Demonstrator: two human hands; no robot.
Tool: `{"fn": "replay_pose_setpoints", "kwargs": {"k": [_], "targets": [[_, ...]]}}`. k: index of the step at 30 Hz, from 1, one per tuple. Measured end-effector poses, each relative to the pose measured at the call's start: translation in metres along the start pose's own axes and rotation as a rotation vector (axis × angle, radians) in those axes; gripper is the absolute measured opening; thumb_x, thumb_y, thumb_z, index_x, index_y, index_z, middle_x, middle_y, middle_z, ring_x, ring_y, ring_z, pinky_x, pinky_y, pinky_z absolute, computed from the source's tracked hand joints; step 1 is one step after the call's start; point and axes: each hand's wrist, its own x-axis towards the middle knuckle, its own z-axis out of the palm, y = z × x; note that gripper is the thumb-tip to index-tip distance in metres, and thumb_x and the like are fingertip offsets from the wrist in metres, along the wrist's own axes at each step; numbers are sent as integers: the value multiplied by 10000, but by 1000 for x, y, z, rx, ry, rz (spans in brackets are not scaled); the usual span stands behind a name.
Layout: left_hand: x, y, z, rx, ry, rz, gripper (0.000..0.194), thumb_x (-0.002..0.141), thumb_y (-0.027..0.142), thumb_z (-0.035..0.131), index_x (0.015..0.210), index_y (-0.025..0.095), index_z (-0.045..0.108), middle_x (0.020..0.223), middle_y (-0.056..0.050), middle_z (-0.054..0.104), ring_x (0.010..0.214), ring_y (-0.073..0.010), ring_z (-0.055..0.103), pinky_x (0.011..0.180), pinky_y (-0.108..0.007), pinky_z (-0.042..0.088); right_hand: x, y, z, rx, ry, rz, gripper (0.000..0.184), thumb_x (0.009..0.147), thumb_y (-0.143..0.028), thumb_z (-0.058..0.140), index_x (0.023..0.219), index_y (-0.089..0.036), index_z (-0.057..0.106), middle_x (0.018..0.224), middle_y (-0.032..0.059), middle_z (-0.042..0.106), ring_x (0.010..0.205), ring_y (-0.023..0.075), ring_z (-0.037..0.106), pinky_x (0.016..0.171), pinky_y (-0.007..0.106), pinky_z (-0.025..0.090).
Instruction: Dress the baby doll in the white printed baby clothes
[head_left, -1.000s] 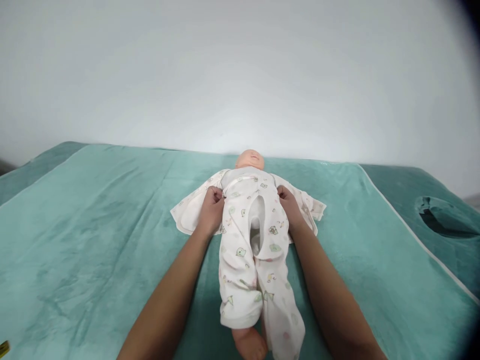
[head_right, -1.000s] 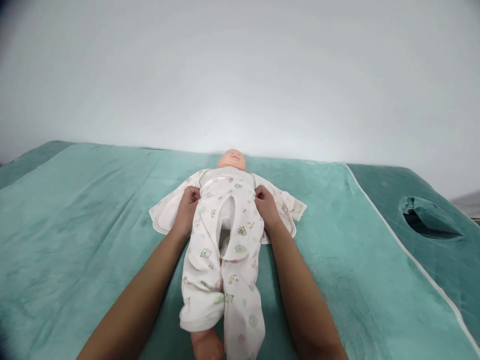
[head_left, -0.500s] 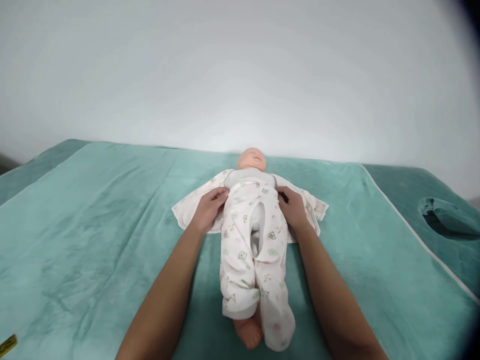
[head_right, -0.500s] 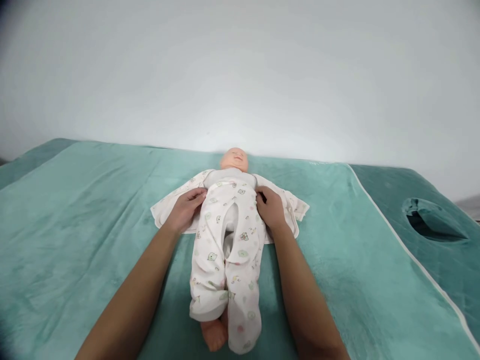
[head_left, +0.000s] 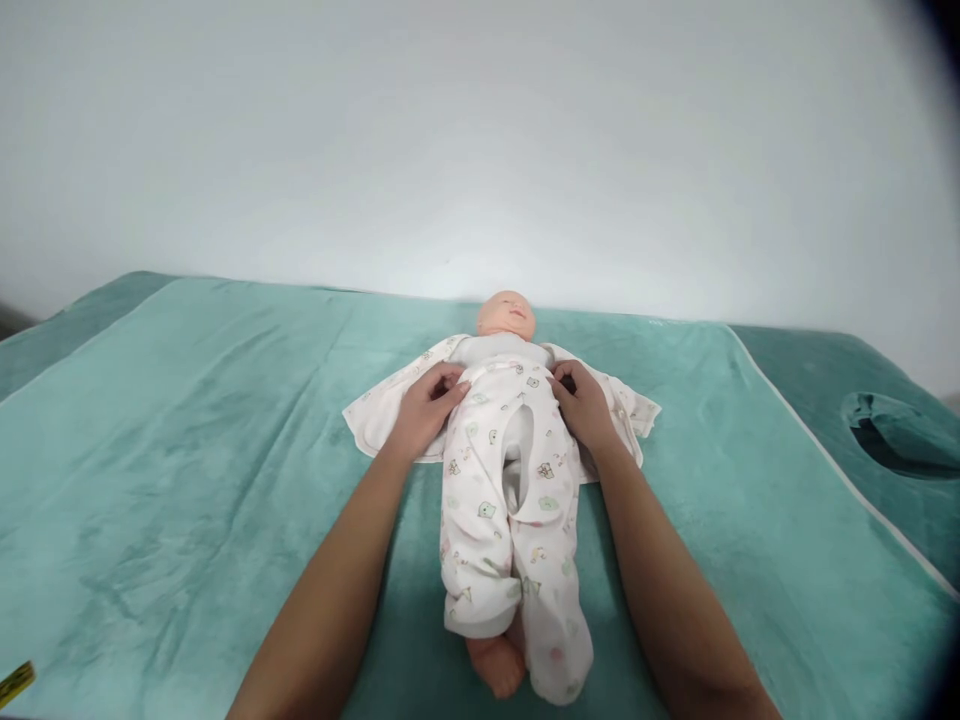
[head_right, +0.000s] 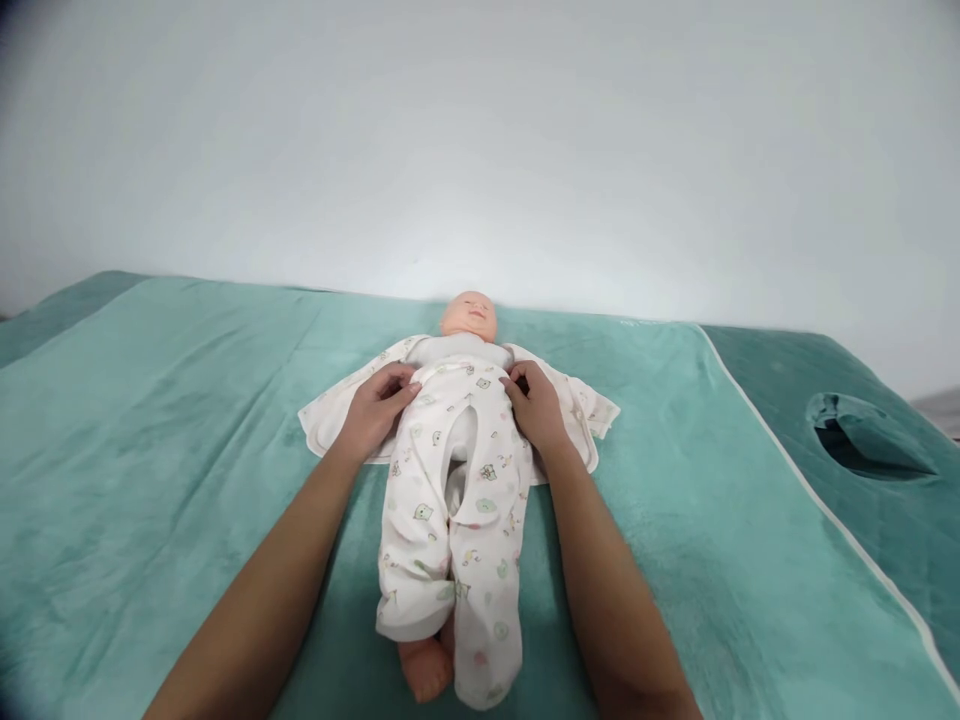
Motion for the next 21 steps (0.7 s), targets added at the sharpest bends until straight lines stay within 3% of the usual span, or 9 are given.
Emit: {"fn": "replay_pose_setpoints", "kwargs": {"k": [4, 6, 13, 17, 21], "targets": [[1, -2, 6, -25, 106, 110, 147, 887, 357, 633, 891, 215, 597, 1063, -35, 641, 1012, -187, 581, 912, -301, 436, -1, 2, 7, -101, 83, -81, 173, 923, -397, 513, 842, -246, 487, 1009, 55, 655, 903, 216, 576, 847, 363, 445], [3, -5, 10, -39, 139, 101, 135, 907, 353, 599, 910, 222, 569, 1112, -43, 654, 1059, -194, 592, 945, -319, 439, -2, 5, 9, -141, 84, -102, 190, 944, -423, 491, 869, -249, 494, 1057, 66, 670, 928, 225, 592, 849, 368, 446], [26, -14, 19, 249, 340, -64, 86, 922, 302, 544, 880, 235, 509, 841, 2, 615, 820, -184, 579, 765, -307, 426, 8, 7, 12, -281, 106, 144, 240, 925, -488, 465, 934, -254, 518, 844, 28, 657, 790, 239, 579, 720, 344, 392], [29, -11, 23, 432, 344, -68, 63, 924, 265, 545, 879, 234, 514, 837, -14, 626, 808, -203, 581, 743, -319, 414, 23, 2, 15, -310, 114, 274, 199, 884, -447, 496, 840, -254, 486, 785, 12, 630, 756, 224, 546, 692, 324, 360], [23, -13, 25, 629, 325, 19, 73, 947, 292, 537, 956, 227, 570, 1035, -69, 632, 922, -236, 591, 758, -331, 419, 29, 4, 19, -305, 145, 316, 228, 847, -465, 550, 795, -252, 488, 742, -4, 620, 722, 209, 541, 686, 319, 368]]}}
